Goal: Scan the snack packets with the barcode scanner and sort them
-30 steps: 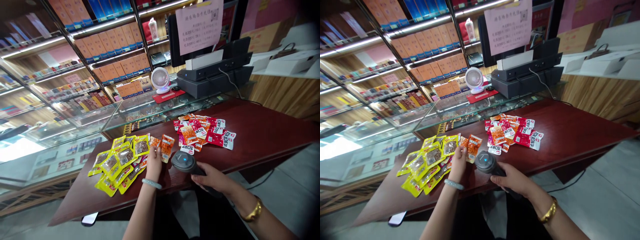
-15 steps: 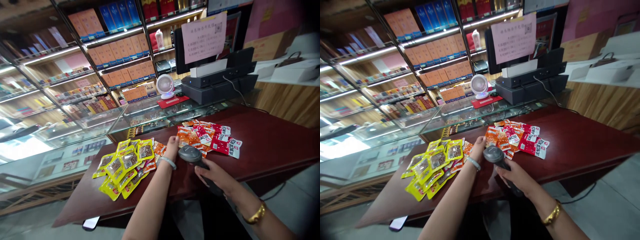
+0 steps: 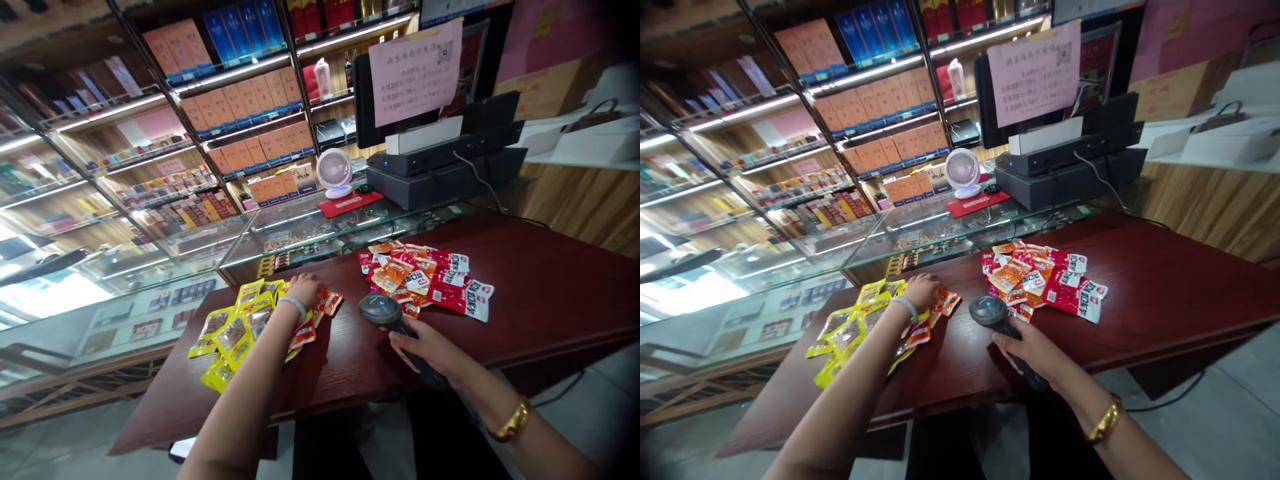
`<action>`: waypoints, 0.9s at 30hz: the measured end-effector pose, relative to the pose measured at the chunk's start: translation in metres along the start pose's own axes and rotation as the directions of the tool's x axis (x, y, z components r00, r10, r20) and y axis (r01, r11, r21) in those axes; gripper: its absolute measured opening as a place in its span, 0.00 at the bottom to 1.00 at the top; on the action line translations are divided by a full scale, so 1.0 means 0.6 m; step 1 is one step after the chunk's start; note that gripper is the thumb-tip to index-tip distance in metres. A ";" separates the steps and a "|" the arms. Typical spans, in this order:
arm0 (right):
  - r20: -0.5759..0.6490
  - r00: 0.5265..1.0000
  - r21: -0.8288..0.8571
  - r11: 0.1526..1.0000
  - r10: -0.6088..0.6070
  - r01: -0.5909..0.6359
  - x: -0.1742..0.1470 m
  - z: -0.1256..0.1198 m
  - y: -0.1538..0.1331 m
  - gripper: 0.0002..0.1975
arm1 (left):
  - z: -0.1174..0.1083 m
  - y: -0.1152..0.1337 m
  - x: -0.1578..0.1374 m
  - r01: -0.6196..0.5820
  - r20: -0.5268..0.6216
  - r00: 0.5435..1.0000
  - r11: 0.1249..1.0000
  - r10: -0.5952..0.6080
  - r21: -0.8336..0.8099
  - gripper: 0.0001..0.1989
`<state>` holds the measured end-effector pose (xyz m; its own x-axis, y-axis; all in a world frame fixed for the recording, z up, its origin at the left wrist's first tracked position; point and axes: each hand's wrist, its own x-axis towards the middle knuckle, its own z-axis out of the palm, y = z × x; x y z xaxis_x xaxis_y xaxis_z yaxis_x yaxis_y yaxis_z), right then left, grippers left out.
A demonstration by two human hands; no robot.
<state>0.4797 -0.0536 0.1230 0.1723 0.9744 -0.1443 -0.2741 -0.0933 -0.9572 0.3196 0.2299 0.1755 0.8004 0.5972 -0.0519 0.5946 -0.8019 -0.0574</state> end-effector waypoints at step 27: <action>-0.028 0.997 -0.045 0.996 -0.078 0.077 0.009 0.012 -0.022 0.25 | 0.010 0.132 0.074 0.047 0.067 0.976 -0.103 -0.209 -0.994 0.20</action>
<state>0.4777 -0.0458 0.1368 0.2198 0.9726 -0.0759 -0.2167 -0.0272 -0.9759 0.4020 0.1928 0.1629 0.6512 0.7515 -0.1058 0.0517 0.0951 0.9941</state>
